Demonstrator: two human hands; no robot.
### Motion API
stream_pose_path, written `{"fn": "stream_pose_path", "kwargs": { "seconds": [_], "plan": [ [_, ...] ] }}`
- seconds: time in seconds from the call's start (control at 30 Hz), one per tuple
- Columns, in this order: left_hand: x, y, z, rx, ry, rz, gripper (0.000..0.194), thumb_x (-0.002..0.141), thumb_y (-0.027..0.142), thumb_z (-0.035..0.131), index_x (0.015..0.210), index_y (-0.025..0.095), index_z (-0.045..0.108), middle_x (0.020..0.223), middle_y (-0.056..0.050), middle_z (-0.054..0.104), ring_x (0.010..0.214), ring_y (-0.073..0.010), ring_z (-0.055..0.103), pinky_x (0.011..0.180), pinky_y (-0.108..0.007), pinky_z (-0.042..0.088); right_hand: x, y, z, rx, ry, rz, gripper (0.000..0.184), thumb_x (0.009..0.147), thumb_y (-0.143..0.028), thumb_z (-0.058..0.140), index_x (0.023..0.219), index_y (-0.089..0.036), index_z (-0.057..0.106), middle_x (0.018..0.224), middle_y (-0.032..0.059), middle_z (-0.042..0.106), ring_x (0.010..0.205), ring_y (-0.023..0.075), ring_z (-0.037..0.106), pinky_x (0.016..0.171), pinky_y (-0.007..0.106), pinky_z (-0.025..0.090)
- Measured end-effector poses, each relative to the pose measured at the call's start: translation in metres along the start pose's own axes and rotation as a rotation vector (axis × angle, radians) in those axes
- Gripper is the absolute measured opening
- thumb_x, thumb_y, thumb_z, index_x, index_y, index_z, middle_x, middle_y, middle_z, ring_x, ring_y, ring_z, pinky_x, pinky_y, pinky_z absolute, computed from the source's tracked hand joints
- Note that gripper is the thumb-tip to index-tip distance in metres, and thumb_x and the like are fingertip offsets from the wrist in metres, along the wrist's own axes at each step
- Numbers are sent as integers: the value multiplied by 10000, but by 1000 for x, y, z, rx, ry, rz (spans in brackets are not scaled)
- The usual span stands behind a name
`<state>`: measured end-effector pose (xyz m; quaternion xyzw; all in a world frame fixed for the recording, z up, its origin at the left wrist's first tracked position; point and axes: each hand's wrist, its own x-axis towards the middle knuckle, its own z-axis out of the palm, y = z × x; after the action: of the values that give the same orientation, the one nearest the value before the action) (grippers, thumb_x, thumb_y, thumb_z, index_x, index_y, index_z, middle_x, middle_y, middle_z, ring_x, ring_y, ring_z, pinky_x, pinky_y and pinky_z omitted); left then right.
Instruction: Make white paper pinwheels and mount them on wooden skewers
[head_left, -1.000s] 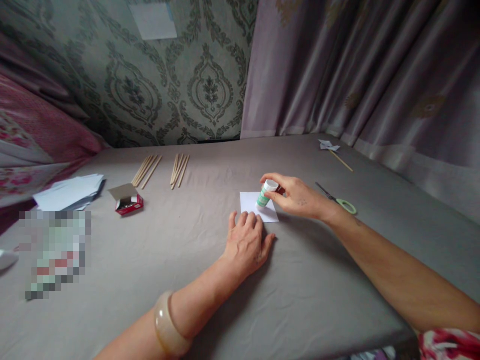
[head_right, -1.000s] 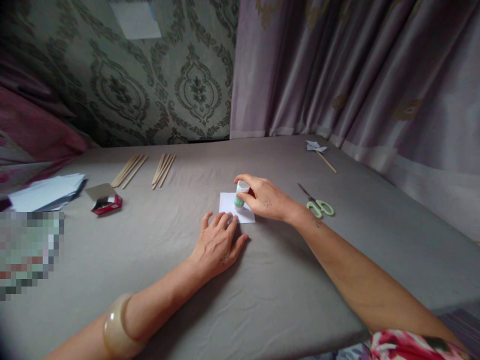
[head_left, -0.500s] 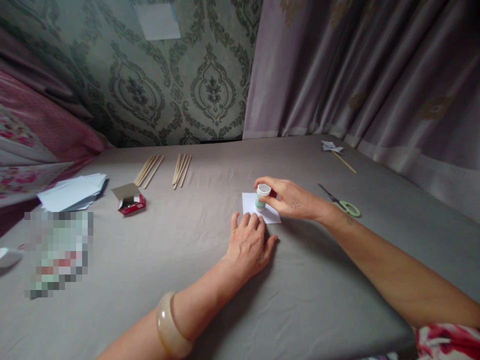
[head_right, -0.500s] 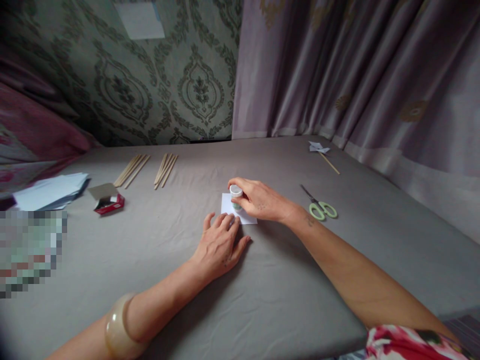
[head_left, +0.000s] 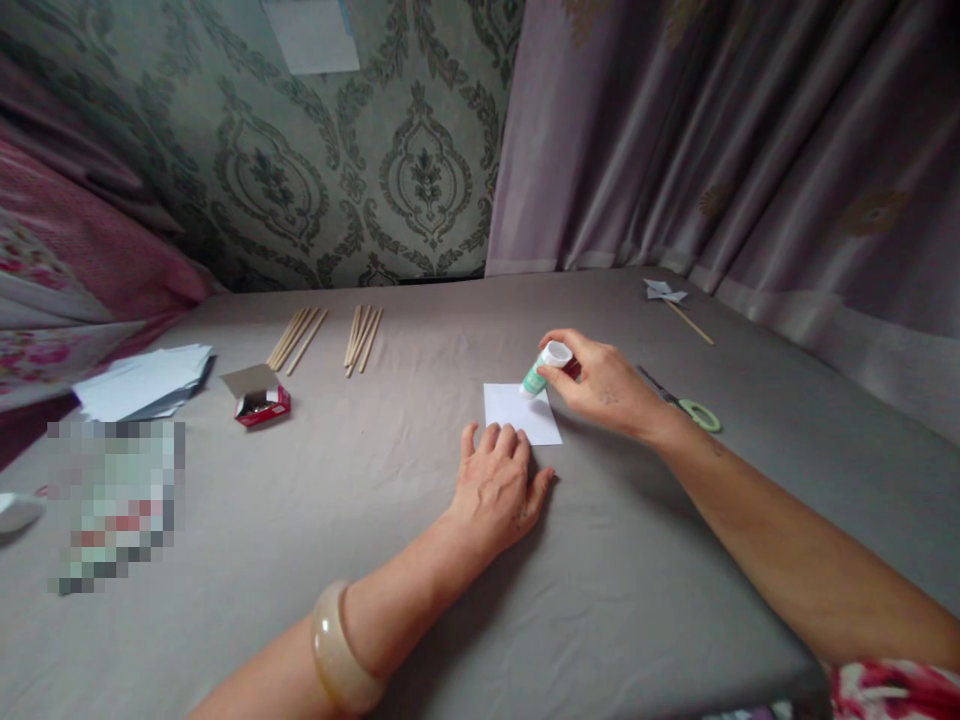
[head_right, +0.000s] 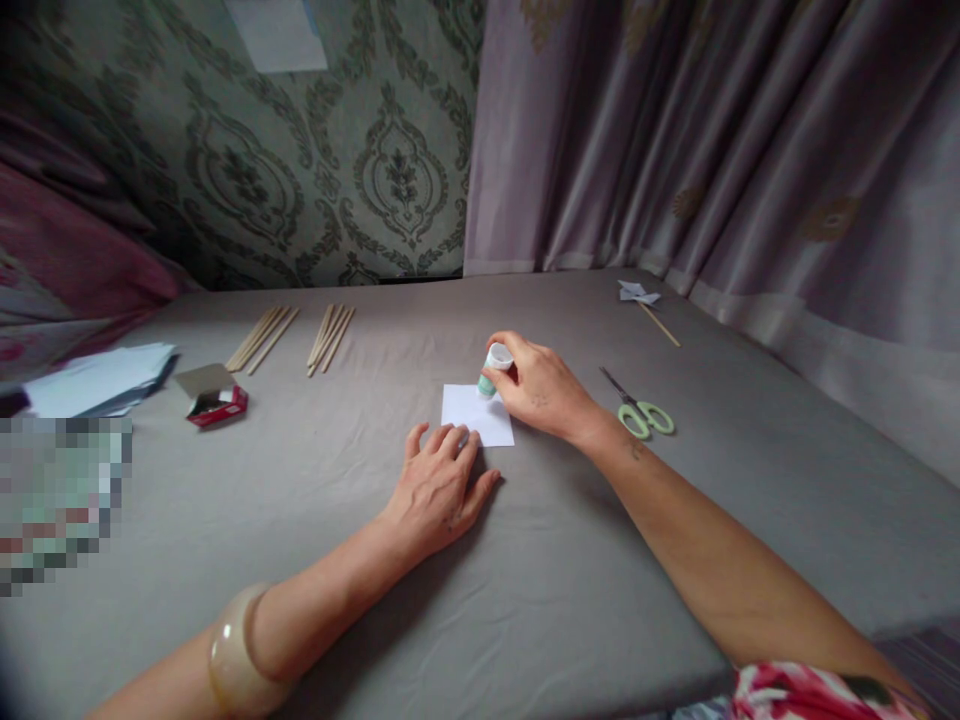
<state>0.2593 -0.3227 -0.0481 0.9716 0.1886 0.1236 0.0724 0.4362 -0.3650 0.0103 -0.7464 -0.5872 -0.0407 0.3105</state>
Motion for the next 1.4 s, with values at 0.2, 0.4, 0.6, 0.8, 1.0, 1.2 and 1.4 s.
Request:
{"fn": "stream_pose_path", "kwargs": {
  "seconds": [0.2, 0.4, 0.6, 0.8, 1.0, 1.2, 1.4],
  "plan": [
    [1, 1, 0, 1, 10, -1, 451, 929, 450, 355, 1184, 127, 541, 1164, -150, 587, 1140, -297, 491, 1067, -520, 251, -8, 3, -4, 111, -110, 18, 229, 806, -234, 590, 1029, -185, 588, 766, 22, 684, 622, 147, 601, 613, 238, 422],
    [1, 0, 2, -4, 20, -2, 454, 925, 457, 364, 1190, 131, 536, 1148, -147, 590, 1133, -294, 490, 1064, -517, 257, -7, -1, 7, 138, -192, -61, 257, 820, -232, 588, 1074, -199, 569, 821, 24, 670, 696, 154, 604, 647, 241, 419],
    [1, 0, 0, -12, -2, -8, 480, 929, 449, 350, 1210, 103, 526, 1157, -152, 587, 1140, -301, 483, 1070, -527, 248, 4, -2, 13, 107, -171, -111, 249, 825, -223, 581, 1069, -178, 563, 857, 46, 664, 713, 159, 592, 662, 252, 414],
    [1, 2, -2, -6, -16, -11, 482, 931, 451, 352, 1210, 99, 528, 1145, -152, 587, 1148, -302, 483, 1067, -521, 256, 10, -1, 18, 33, -148, -112, 252, 831, -225, 565, 1079, -178, 561, 879, 60, 670, 706, 165, 591, 662, 262, 413],
    [1, 1, -2, 4, -8, -8, 477, 931, 453, 350, 1201, 102, 527, 1148, -153, 579, 1145, -300, 482, 1064, -526, 253, 9, -2, 11, -60, -154, -94, 259, 840, -231, 559, 1087, -156, 568, 897, 88, 676, 767, 194, 607, 696, 280, 412],
    [1, 0, -2, -3, 2, -2, 463, 928, 451, 349, 1192, 115, 529, 1127, -155, 582, 1130, -299, 489, 1053, -522, 255, 6, -4, 1, -22, -201, -83, 253, 815, -231, 580, 1060, -168, 590, 823, 54, 669, 695, 168, 591, 657, 268, 406],
    [1, -1, 0, -20, 21, 3, 398, 920, 446, 377, 1129, 154, 548, 1103, -141, 596, 1112, -294, 502, 1047, -524, 260, 6, 8, -13, 351, 14, 119, 249, 782, -324, 633, 977, -178, 587, 712, -4, 600, 591, 126, 552, 579, 258, 454]
  ]
}}
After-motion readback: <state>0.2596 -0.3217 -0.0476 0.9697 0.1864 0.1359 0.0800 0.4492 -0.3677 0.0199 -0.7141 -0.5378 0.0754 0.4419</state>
